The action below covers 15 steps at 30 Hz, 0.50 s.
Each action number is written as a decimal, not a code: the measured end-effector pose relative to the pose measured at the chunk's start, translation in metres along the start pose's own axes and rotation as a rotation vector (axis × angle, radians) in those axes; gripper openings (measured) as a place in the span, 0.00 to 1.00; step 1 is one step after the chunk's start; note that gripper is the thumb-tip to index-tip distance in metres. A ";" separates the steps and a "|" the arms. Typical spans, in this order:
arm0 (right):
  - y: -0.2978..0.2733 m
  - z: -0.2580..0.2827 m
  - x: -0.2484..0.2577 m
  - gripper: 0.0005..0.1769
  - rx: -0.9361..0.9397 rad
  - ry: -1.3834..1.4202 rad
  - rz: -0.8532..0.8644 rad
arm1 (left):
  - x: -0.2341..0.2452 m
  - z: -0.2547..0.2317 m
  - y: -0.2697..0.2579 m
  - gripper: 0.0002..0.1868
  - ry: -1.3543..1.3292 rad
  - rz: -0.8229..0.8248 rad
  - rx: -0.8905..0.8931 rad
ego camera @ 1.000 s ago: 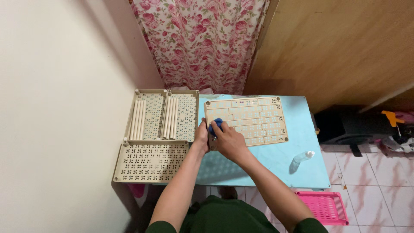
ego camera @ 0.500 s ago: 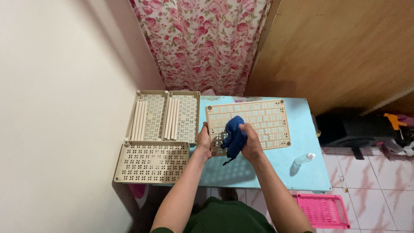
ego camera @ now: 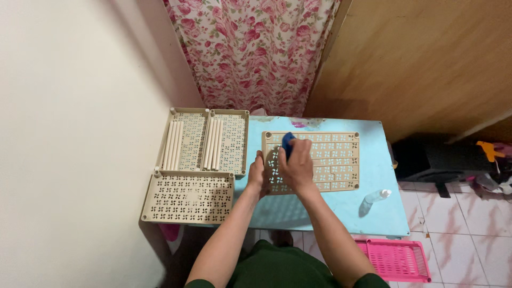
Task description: The person wipes a perforated plastic tray with a blue cloth, then repeatedly picks up individual white plastic rods from a tray, wipes each rod with the cloth, and returns them to the tray.
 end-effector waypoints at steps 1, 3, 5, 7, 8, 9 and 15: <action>0.000 0.010 -0.005 0.22 0.063 -0.005 0.006 | 0.002 0.001 0.000 0.36 0.111 -0.061 -0.006; -0.002 0.027 -0.012 0.26 0.186 -0.018 0.016 | 0.007 0.003 0.002 0.38 0.334 -0.183 -0.013; -0.004 0.031 -0.015 0.24 0.205 -0.099 0.006 | 0.009 0.007 0.006 0.35 0.126 -0.123 -0.014; -0.007 0.027 -0.017 0.25 0.201 -0.187 0.027 | 0.011 0.010 0.010 0.34 0.066 -0.082 -0.055; -0.008 0.022 -0.017 0.26 0.187 -0.235 0.053 | 0.012 0.010 0.011 0.36 0.110 -0.072 -0.096; -0.008 0.016 -0.018 0.28 0.175 -0.281 0.077 | 0.011 0.007 0.011 0.37 0.154 -0.062 -0.140; -0.004 -0.001 -0.015 0.31 0.143 -0.289 0.051 | -0.005 -0.004 -0.004 0.32 0.075 -0.092 -0.081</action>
Point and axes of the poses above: each hand's wrist, its own y-axis towards the middle knuckle, its own x-axis out of the back of the hand, z = x × y, the point moved 6 cm from there along y, towards the middle knuckle, and after that the axes turned 6 degrees about -y, right-handed, at the moved point
